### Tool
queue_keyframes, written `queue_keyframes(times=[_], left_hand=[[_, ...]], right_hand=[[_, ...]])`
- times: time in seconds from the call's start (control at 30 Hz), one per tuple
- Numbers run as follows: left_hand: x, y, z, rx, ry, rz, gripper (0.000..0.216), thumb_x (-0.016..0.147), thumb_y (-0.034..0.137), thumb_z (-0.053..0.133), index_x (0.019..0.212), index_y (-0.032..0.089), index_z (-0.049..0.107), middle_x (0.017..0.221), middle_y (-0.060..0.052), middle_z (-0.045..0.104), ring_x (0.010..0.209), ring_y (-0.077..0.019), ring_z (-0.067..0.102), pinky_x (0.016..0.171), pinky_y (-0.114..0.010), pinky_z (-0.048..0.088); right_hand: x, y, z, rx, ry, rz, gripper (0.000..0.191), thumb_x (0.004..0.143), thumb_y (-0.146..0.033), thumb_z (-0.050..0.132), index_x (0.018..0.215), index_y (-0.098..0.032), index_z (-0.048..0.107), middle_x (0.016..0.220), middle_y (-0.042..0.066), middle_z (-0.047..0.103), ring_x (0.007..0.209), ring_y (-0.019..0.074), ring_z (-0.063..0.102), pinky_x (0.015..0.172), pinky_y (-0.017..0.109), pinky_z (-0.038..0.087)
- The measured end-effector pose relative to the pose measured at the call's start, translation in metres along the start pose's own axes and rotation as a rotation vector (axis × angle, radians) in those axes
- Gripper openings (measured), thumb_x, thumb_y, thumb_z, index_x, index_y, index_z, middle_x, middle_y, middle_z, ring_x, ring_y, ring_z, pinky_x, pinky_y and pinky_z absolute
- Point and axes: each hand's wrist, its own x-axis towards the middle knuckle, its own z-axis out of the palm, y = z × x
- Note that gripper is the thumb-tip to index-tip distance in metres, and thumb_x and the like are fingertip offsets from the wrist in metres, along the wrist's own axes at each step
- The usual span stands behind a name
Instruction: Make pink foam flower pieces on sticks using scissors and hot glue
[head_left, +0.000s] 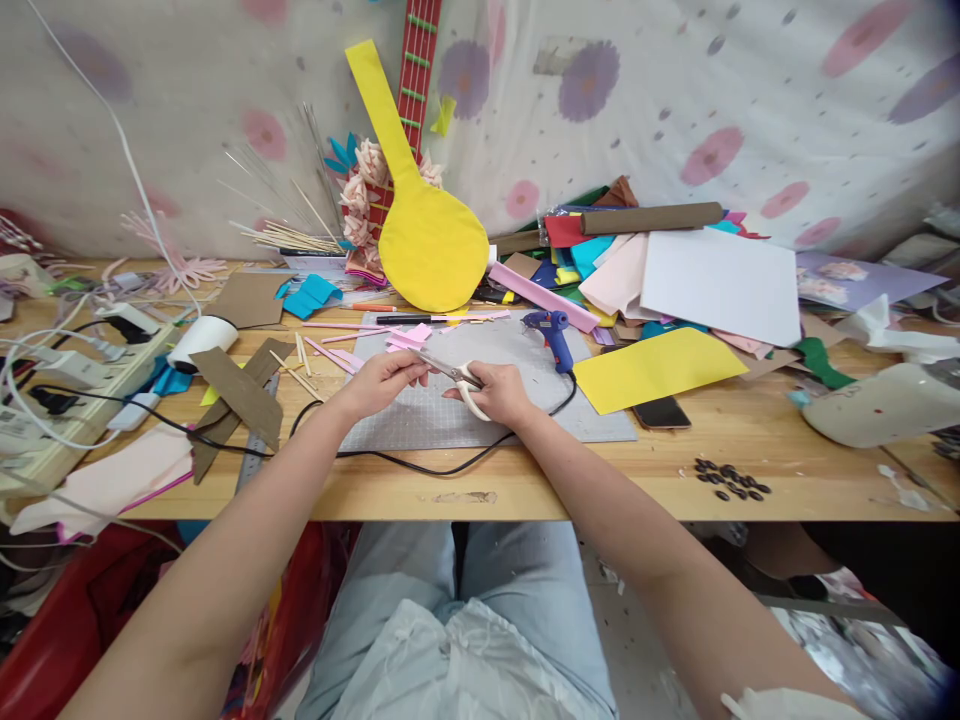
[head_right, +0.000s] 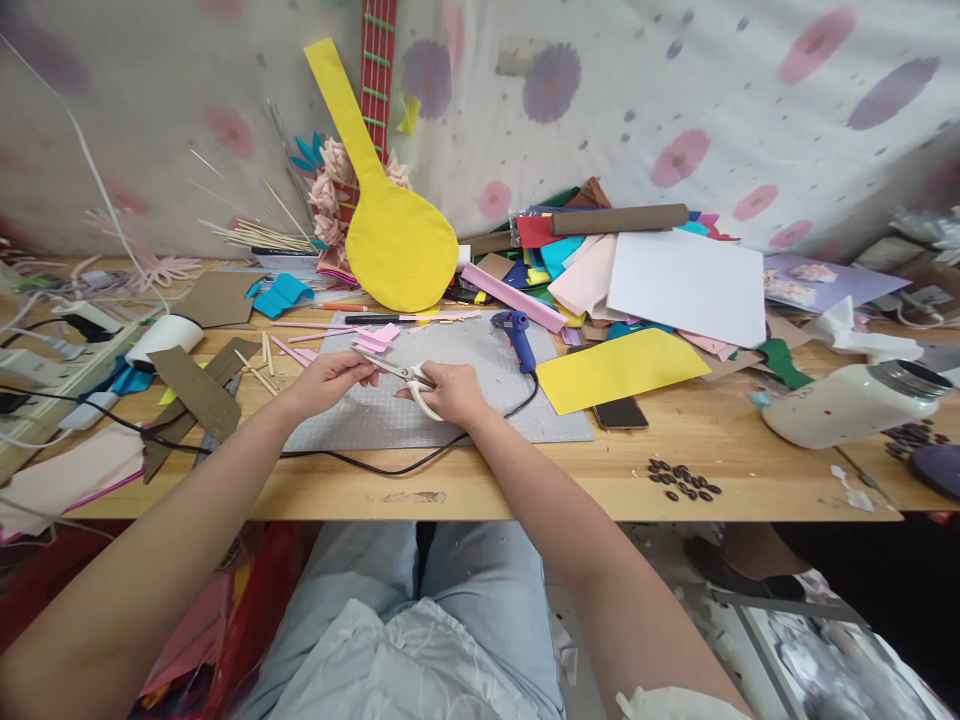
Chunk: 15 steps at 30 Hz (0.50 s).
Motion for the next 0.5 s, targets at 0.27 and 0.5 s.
queue_keyframes(times=[0.27, 0.5], left_hand=[[0.0006, -0.0016, 0.0001, 0.042, -0.035, 0.007, 0.027, 0.083, 0.034, 0.04, 0.076, 0.015, 0.058, 0.065, 0.0, 0.054, 0.063, -0.0102, 0.048, 0.061, -0.023, 0.039], [0.0015, -0.0005, -0.0013, 0.121, -0.052, 0.025, 0.023, 0.08, 0.027, 0.039, 0.065, 0.016, 0.052, 0.064, 0.001, 0.05, 0.063, -0.0103, 0.046, 0.061, -0.022, 0.037]], right_hand=[[0.0022, 0.0023, -0.0052, -0.002, 0.006, -0.118, 0.04, 0.072, -0.057, 0.05, 0.066, -0.018, 0.045, 0.065, 0.001, 0.053, 0.059, 0.0113, 0.042, 0.056, 0.023, 0.026], [0.0022, 0.0027, -0.0031, -0.035, -0.023, -0.139, 0.041, 0.072, -0.058, 0.049, 0.066, -0.018, 0.046, 0.065, 0.002, 0.054, 0.059, 0.0118, 0.044, 0.055, 0.023, 0.024]])
